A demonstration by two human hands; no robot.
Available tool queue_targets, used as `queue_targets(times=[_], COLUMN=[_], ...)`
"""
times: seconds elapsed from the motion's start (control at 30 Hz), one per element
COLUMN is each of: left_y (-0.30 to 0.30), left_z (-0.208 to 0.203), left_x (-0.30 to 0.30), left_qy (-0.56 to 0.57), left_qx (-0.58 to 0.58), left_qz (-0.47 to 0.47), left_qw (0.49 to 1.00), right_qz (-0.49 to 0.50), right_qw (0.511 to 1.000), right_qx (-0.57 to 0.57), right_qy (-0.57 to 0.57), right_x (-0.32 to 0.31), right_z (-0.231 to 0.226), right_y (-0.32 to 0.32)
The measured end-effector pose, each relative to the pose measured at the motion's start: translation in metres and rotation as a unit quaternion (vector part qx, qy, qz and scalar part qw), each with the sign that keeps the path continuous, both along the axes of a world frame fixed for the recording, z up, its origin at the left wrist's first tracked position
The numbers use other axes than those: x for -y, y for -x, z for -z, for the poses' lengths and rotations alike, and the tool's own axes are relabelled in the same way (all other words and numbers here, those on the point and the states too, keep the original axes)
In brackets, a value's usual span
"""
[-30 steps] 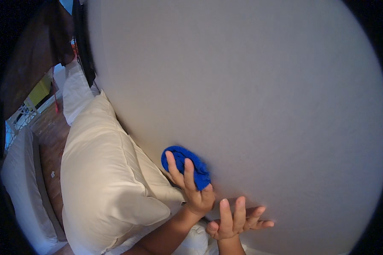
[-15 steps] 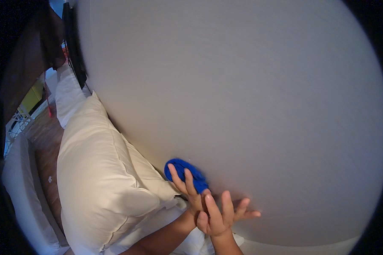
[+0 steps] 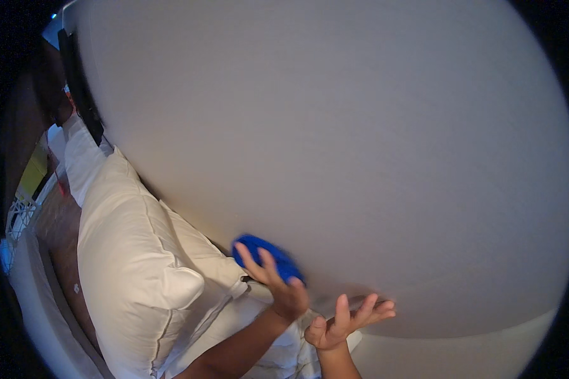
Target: The person wipes a white wall and a window sill using a blue cloth. The person moves the cloth across the wall in circular and linear motions, then wipes the window sill near a large window.
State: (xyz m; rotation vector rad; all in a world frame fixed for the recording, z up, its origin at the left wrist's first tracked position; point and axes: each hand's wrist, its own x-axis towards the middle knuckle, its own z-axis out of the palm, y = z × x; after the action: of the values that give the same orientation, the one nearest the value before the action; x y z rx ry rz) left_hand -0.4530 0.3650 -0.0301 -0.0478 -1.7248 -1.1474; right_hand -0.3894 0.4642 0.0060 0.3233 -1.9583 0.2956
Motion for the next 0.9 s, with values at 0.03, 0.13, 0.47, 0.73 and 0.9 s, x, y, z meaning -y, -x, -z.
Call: queue_targets(times=[0.03,0.13,0.47,0.73,0.9], left_y=[-0.011,-0.012,0.02,-0.022,-0.004], left_z=[0.003,0.02,0.029,0.01,0.005], left_x=[-0.008,-0.02,0.011,-0.023,-0.02], left_qy=[0.064,0.12,-0.042,0.274,0.285], left_qx=[-0.01,-0.033,-0.005,-0.086,-0.144], left_qz=[0.013,0.014,-0.024,0.025,-0.034], left_qw=[0.998,0.992,0.999,0.958,0.947], right_qz=[0.002,0.019,0.017,0.037,0.051], right_qw=[1.0,1.0,1.0,0.998,0.997], right_qx=[-0.009,-0.004,0.005,-0.014,-0.045], right_qy=[0.017,0.007,-0.004,0.05,0.047], right_x=[-0.002,-0.008,-0.013,-0.016,-0.03], right_z=[0.002,0.007,0.025,0.022,0.005], right_y=[0.001,0.001,0.001,-0.003,-0.005])
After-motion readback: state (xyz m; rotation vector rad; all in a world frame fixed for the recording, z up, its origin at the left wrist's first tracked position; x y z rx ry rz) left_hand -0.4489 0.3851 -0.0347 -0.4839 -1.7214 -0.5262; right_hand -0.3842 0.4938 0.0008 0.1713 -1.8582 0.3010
